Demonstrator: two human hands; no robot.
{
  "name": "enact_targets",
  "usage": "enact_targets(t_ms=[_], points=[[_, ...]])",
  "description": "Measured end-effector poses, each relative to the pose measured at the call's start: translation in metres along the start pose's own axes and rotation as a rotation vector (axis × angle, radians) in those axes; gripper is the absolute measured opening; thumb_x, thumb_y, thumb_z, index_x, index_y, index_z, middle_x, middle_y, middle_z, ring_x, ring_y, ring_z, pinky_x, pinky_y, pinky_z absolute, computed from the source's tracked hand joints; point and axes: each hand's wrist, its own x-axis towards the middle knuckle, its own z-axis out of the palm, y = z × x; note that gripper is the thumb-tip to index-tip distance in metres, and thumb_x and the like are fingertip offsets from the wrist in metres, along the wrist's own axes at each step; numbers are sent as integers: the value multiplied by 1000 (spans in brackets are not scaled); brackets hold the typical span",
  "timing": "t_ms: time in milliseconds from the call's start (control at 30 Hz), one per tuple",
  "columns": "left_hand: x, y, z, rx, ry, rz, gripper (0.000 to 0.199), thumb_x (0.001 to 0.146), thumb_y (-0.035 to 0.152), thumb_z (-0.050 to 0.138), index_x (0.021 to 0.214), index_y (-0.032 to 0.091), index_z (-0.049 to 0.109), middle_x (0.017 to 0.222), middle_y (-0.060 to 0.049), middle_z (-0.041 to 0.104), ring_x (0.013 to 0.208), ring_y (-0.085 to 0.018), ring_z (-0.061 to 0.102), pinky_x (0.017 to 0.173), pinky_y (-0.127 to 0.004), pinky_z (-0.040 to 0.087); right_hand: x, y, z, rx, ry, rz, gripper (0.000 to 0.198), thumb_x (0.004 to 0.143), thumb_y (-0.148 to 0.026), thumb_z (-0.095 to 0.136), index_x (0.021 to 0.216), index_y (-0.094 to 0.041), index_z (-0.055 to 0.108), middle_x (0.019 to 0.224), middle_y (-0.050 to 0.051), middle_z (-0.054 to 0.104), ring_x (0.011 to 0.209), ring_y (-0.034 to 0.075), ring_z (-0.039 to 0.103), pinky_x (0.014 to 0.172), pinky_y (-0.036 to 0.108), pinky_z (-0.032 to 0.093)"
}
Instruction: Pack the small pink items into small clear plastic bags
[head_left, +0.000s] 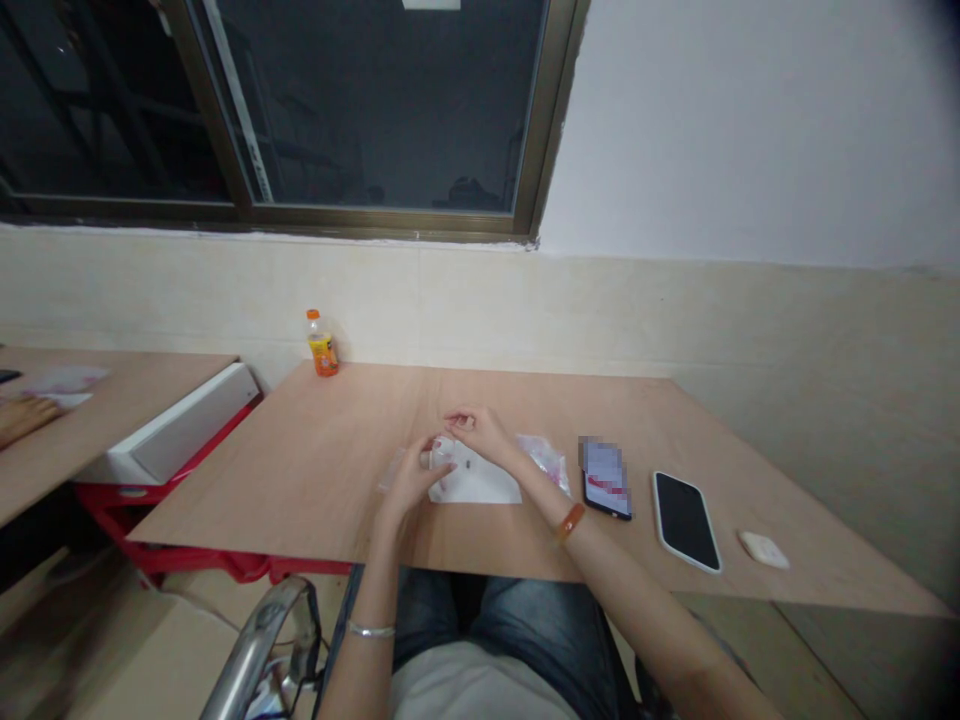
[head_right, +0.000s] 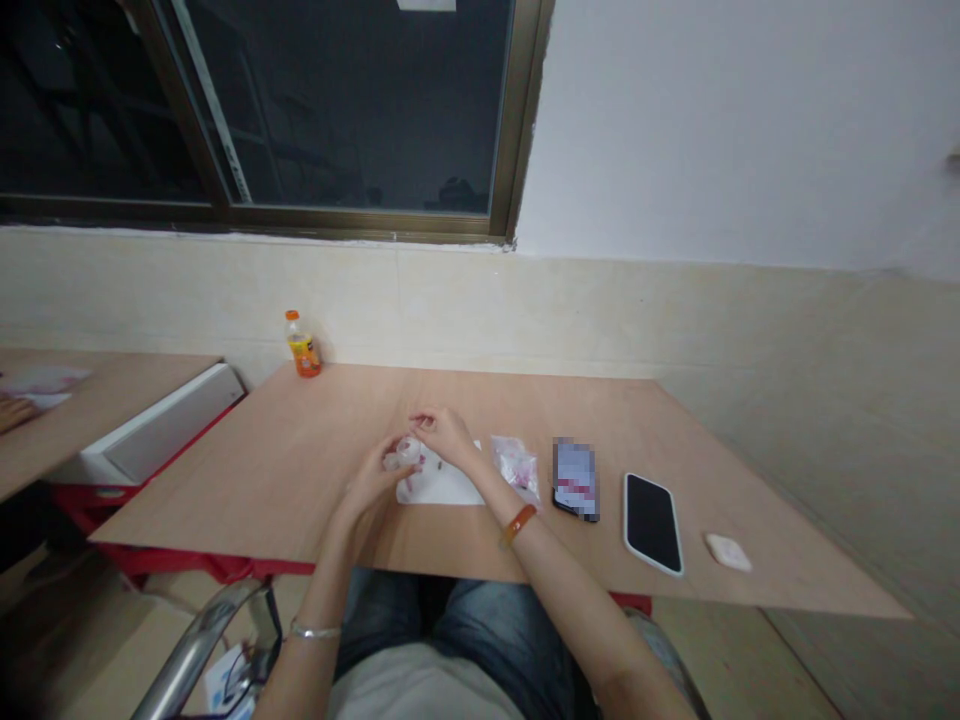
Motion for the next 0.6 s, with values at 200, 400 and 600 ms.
enact_targets(t_ms=[200, 400, 600], points=[[-1, 3, 1, -3, -17, 29, 49, 63, 26, 72, 109, 16, 57, 108, -9, 63, 100, -21, 59, 87, -32, 44, -7, -2, -3, -33, 27, 57, 24, 84, -27, 55, 101, -14, 66, 98, 7, 69, 84, 14, 62, 76, 22, 45], [-1, 7, -2, 5, 11, 0, 50, 61, 25, 74, 108, 17, 57, 108, -9, 63, 101, -22, 59, 87, -33, 44, -17, 34, 12, -123, -24, 228, 25, 81, -18, 55, 103, -14, 64, 98, 8, 68, 89, 17, 62, 76, 24, 44], [-1, 7, -2, -7, 14, 20, 46, 64, 28, 72, 107, 16, 58, 105, -9, 64, 97, -21, 60, 85, -32, 45, -29, 70, 37, -143, -66, 269, 26, 73, -8, 57, 98, -12, 64, 102, 11, 66, 93, 18, 60, 80, 27, 43]])
